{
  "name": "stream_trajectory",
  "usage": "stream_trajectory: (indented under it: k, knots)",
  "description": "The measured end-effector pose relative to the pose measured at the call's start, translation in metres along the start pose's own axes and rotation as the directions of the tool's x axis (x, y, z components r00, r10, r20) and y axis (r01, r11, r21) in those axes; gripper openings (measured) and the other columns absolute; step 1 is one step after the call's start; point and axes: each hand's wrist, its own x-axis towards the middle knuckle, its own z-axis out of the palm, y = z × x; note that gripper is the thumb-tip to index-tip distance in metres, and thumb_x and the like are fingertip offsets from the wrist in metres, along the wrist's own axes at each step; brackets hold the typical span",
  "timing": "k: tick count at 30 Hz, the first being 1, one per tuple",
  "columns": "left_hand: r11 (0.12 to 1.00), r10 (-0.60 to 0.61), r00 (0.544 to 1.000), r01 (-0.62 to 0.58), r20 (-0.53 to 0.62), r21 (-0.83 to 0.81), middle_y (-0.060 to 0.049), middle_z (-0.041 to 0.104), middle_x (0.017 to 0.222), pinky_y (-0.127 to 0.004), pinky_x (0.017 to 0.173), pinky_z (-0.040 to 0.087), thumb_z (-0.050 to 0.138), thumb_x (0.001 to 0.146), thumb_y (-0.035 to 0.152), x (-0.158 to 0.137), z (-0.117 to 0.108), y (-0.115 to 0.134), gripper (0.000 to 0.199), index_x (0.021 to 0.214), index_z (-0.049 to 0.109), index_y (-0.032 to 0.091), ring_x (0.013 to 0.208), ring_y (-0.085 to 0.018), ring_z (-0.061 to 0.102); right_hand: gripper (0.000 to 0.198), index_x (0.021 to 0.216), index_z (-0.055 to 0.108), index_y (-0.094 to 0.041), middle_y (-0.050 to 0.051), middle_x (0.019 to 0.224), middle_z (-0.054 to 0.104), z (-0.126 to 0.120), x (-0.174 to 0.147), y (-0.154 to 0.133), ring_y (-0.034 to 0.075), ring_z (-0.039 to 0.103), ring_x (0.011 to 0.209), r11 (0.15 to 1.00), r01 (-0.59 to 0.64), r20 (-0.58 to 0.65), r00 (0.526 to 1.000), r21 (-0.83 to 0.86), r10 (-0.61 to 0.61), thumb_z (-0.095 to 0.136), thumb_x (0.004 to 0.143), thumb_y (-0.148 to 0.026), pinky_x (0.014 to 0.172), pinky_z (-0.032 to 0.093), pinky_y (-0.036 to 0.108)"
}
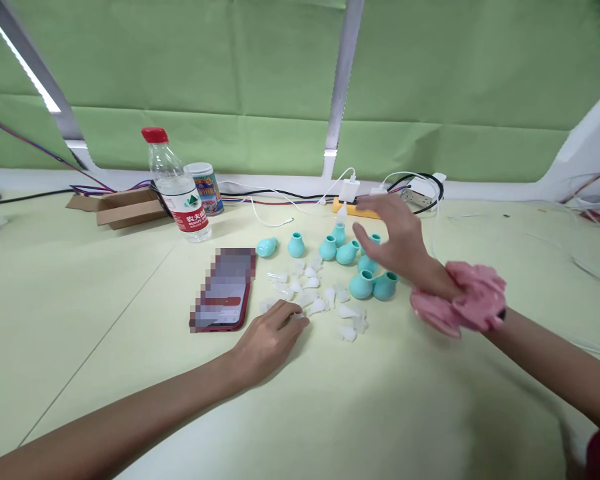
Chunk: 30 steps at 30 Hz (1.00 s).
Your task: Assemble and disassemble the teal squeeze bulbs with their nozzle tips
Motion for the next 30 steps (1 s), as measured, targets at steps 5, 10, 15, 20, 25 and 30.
stream_trajectory:
  k: [5,10,15,20,25,30]
  knots:
    - [0.997,-0.043,0.999,0.042,-0.017,-0.058,-0.01,0.054,0.089,-0.026,0.063,0.049,0.042,0.081,0.009,0.002,0.0,0.0,0.02,0.096,0.054,0.014,0.08,-0.015,0.053,0.021,0.08,0.058,-0.013,0.012,0.082,0.058,-0.018,-0.058,-0.05,0.02,0.053,0.074,0.947,0.322,0.463,0.84,-0.004,-0.283,0.038,0.082,-0.02,0.059,0.041,0.031]
    - [0.992,-0.065,0.998,0.066,0.004,-0.109,-0.01,0.053,0.091,-0.026,0.064,0.048,0.043,0.08,0.009,0.005,-0.002,0.0,0.022,0.098,0.054,0.014,0.08,-0.015,0.053,0.024,0.093,0.056,-0.011,0.012,0.086,0.057,-0.008,-0.087,-0.054,0.019,0.054,0.075,0.985,0.171,0.546,0.825,0.011,-0.149,0.037,0.084,-0.022,0.058,0.043,0.03]
    - [0.999,-0.025,0.998,0.026,0.051,-0.027,-0.013,0.05,0.102,-0.034,0.073,0.046,0.045,0.08,0.013,0.011,-0.008,0.006,0.025,0.104,0.051,0.014,0.094,-0.021,0.046,0.023,0.099,0.054,-0.014,0.011,0.095,0.057,0.008,-0.096,-0.049,0.02,0.05,0.088,0.97,0.134,0.379,0.902,0.203,-0.204,0.036,0.084,-0.016,0.071,0.044,0.035]
    - [0.977,-0.122,0.983,0.095,0.14,0.189,-0.013,0.046,0.114,-0.045,0.077,0.04,0.045,0.081,0.023,0.021,-0.004,0.01,0.032,0.112,0.047,0.016,0.101,-0.029,0.036,0.023,0.101,0.053,-0.016,0.01,0.102,0.057,0.011,-0.099,-0.05,0.021,0.049,0.088,0.967,0.048,0.32,0.939,0.251,-0.129,0.045,0.08,-0.022,0.074,0.042,0.038]
    - [0.966,-0.162,0.974,0.124,0.16,0.227,-0.009,0.054,0.101,-0.039,0.071,0.037,0.041,0.083,0.021,0.023,-0.001,0.008,0.026,0.106,0.051,0.019,0.093,-0.025,0.041,0.01,0.082,0.055,-0.015,0.009,0.095,0.061,0.011,-0.098,-0.053,0.024,0.048,0.085,0.978,0.057,0.235,0.966,0.2,-0.104,0.051,0.075,-0.022,0.069,0.041,0.04]
    - [0.973,-0.188,0.972,0.165,0.141,0.16,-0.006,0.057,0.091,-0.035,0.069,0.033,0.043,0.082,0.021,0.023,-0.004,0.007,0.016,0.092,0.054,0.017,0.086,-0.021,0.044,0.007,0.081,0.052,-0.015,0.008,0.094,0.062,0.019,-0.093,-0.056,0.023,0.048,0.086,0.971,0.091,0.199,0.97,0.221,-0.136,0.051,0.074,-0.017,0.069,0.041,0.037]
